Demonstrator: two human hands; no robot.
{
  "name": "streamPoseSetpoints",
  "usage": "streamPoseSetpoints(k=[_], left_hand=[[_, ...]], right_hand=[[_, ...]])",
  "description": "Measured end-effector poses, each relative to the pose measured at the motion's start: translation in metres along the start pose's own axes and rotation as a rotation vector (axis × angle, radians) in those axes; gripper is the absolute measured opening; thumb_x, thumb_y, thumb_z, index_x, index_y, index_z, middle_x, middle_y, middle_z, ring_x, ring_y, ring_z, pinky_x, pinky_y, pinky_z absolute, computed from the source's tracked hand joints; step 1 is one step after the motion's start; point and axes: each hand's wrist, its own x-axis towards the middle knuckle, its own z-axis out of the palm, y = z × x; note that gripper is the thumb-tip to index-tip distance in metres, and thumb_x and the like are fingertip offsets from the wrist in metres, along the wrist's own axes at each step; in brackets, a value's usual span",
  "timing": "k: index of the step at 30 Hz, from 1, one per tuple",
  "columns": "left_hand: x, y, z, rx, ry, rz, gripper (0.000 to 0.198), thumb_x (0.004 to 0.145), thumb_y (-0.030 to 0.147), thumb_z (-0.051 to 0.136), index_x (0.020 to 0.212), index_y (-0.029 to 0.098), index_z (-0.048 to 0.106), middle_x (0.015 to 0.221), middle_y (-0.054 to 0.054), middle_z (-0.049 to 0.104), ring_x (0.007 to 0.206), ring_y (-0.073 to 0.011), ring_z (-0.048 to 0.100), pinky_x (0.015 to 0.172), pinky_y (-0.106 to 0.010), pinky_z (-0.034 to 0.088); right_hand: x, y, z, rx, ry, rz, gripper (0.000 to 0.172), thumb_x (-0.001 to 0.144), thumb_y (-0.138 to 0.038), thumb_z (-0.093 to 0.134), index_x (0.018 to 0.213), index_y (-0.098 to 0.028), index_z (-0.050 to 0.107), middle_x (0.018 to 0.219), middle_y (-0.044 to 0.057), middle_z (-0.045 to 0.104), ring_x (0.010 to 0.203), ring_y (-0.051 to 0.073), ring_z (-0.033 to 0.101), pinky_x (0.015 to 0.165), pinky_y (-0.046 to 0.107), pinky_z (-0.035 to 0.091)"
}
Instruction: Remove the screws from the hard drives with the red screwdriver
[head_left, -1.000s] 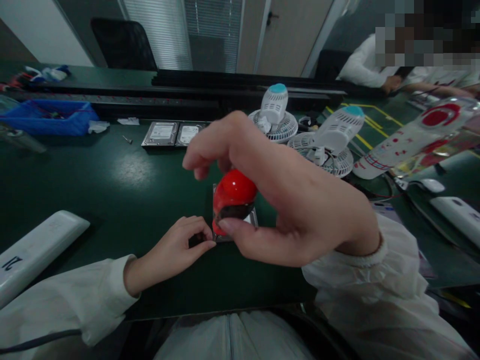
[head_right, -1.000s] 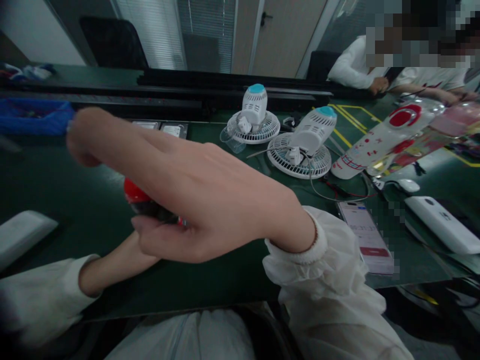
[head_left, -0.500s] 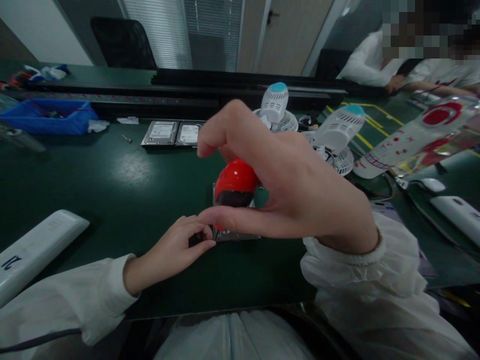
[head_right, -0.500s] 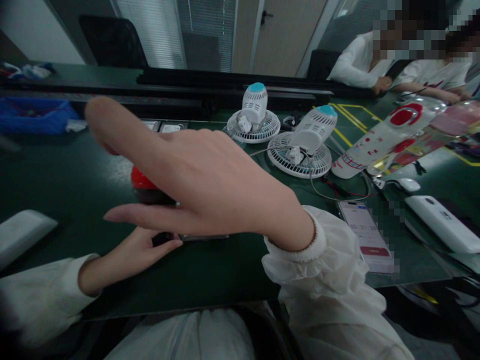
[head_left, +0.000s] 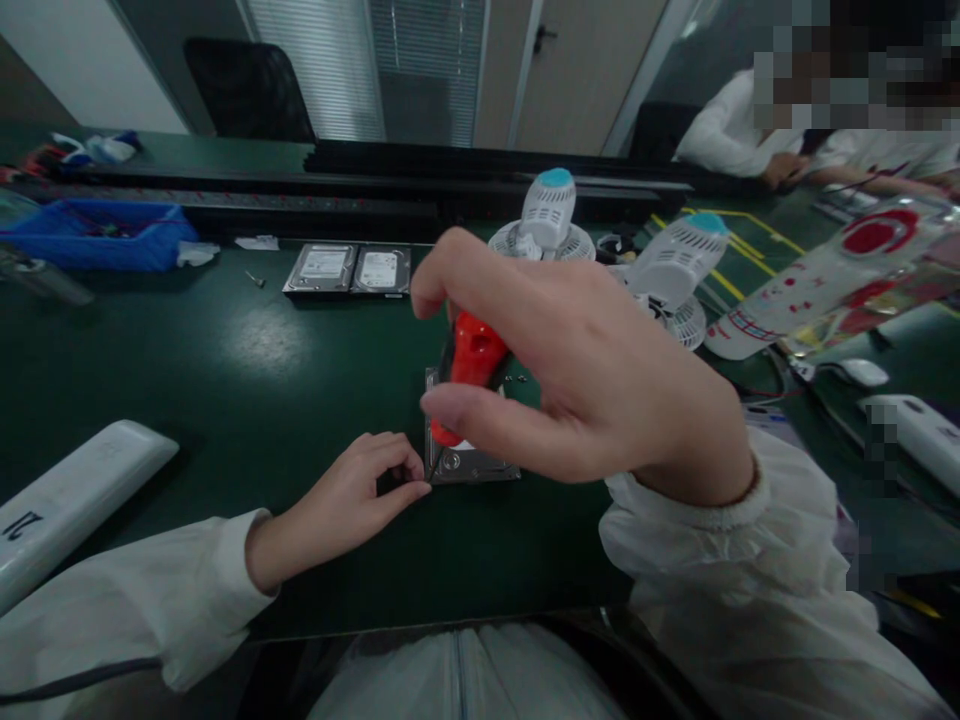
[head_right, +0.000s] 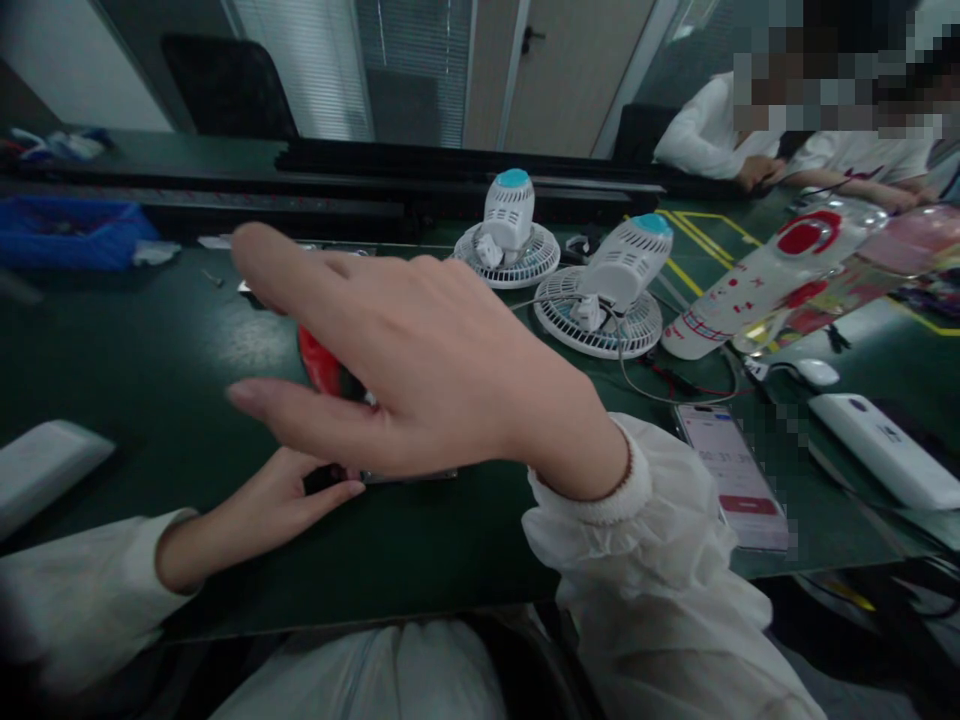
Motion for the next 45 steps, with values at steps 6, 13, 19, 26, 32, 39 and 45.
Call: streamPoseSetpoints(k=[6,13,19,26,32,39,45], left_hand=[[0.001,0.002,-0.001,-0.011,-0.002,-0.008,0.014,0.097,0.030,0.066,0.086,0.022,0.069,0.086,0.000,0.070,0.082,-0.0208,0.065,0.080,-0.036,0.047],[0.002,0.005,-0.001,-0.003,0.005,-0.013,0.015,0.098,0.034,0.066,0.088,0.024,0.071,0.091,-0.002,0.073,0.089,-0.0233,0.067,0.086,-0.038,0.050],[-0.001,0.000,0.001,-0.012,-0.010,-0.017,0.016,0.099,0.036,0.066,0.090,0.024,0.071,0.091,-0.002,0.073,0.088,-0.0227,0.067,0.087,-0.038,0.053],[-0.001,-0.001,0.002,0.015,-0.010,0.000,0.012,0.099,0.034,0.067,0.092,0.024,0.071,0.096,-0.003,0.075,0.091,-0.0235,0.068,0.087,-0.038,0.051],[0.000,0.002,0.001,-0.005,-0.017,-0.025,0.012,0.098,0.031,0.066,0.089,0.023,0.069,0.091,-0.002,0.073,0.087,-0.0223,0.067,0.083,-0.037,0.051],[-0.001,-0.002,0.003,-0.011,-0.018,-0.004,0.011,0.099,0.033,0.066,0.092,0.025,0.070,0.098,-0.003,0.074,0.097,-0.0251,0.068,0.090,-0.040,0.050],[0.000,0.001,0.002,-0.016,-0.009,-0.023,0.011,0.097,0.031,0.067,0.089,0.024,0.070,0.090,-0.001,0.072,0.086,-0.0226,0.066,0.082,-0.037,0.049]], right_hand=[[0.000,-0.001,0.002,-0.044,0.032,0.029,0.030,0.103,-0.041,0.045,0.118,-0.016,0.048,0.100,0.002,0.061,0.078,0.011,0.056,0.067,0.028,0.038],[0.000,0.002,-0.002,0.067,0.005,-0.042,0.039,0.101,-0.047,0.050,0.120,-0.012,0.050,0.110,0.006,0.063,0.086,0.013,0.056,0.072,0.030,0.045],[-0.002,-0.002,-0.002,0.048,-0.020,-0.034,0.023,0.104,-0.035,0.044,0.119,-0.018,0.047,0.095,0.001,0.063,0.070,0.010,0.053,0.065,0.027,0.044],[-0.005,0.003,-0.007,0.188,-0.055,-0.084,0.034,0.097,-0.024,0.049,0.129,-0.011,0.046,0.121,0.009,0.063,0.086,0.012,0.061,0.075,0.028,0.051],[-0.004,0.004,-0.006,0.053,0.022,-0.085,0.035,0.106,-0.040,0.054,0.119,-0.008,0.053,0.076,-0.006,0.051,0.058,0.007,0.044,0.053,0.025,0.033],[-0.007,0.003,-0.009,0.244,-0.087,-0.101,0.041,0.091,-0.013,0.053,0.131,-0.011,0.044,0.124,0.009,0.059,0.092,0.010,0.059,0.075,0.025,0.052],[-0.004,0.007,-0.008,0.039,-0.040,-0.041,0.043,0.106,-0.052,0.049,0.121,-0.011,0.051,0.086,0.000,0.063,0.063,0.010,0.051,0.056,0.028,0.038]])
